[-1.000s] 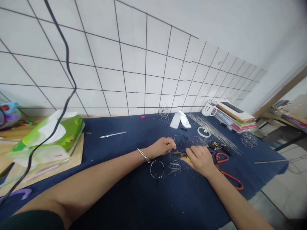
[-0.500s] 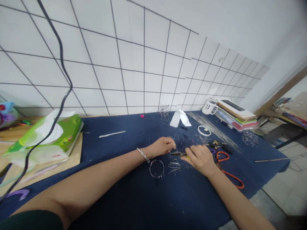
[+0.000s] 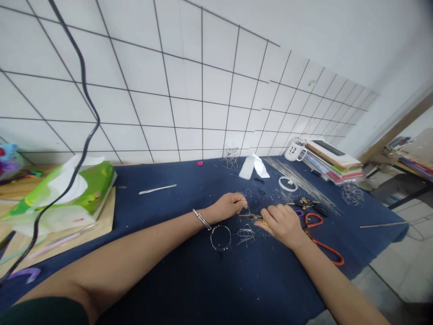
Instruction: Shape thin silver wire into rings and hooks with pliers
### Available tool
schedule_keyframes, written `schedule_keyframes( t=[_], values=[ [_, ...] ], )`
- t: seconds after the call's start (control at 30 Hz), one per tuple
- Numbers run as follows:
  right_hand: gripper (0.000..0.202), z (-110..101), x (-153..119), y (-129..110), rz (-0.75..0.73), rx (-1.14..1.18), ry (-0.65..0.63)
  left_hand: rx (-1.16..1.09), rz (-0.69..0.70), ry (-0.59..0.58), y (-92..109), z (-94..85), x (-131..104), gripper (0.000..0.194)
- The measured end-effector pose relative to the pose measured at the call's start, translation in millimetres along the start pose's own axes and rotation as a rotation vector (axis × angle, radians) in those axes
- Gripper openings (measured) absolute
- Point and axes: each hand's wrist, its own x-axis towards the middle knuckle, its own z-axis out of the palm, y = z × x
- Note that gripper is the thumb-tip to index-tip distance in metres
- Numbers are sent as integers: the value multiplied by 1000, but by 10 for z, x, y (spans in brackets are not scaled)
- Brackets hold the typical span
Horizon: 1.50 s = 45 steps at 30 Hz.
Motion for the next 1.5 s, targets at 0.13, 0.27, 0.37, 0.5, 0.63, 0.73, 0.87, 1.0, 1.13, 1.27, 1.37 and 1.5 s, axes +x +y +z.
schedule_keyframes(
  t=[0.13,0.27,0.37,0.5,0.63,0.73,0.87,1.0,1.13,1.27,1.37,1.5],
  values=[
    [30,10,-9,-12,12,-7,-25,81,72,29,-11,-11,8,24],
    [30,13,-6,-25,27,-7,-48,141,117,82,-29,-9,0,24],
    [31,10,8,-33,33,3,-56,193,155,115,-21,-3,-15,26],
    [32,13,22,-43,34,24,-46,269,238,145,25,-5,-41,27],
    [33,47,7,-46,39,47,-38,345,327,145,48,-16,-64,27],
    [34,85,-17,-45,40,73,-65,397,397,142,25,-24,-78,27],
    [33,123,-37,-41,43,120,-80,461,464,110,-39,-31,-84,27],
    [32,134,-42,-37,63,184,-93,495,503,85,-84,-35,-78,27],
    [33,125,-38,-35,98,248,-142,515,535,57,-90,-34,-75,25],
    [35,115,-30,-30,131,307,-189,538,555,38,-90,-31,-73,24],
    [36,115,-29,-28,145,327,-221,566,565,16,-101,-34,-69,24],
    [37,122,-34,-34,150,329,-251,588,550,3,-117,-35,-68,23]
  ],
)
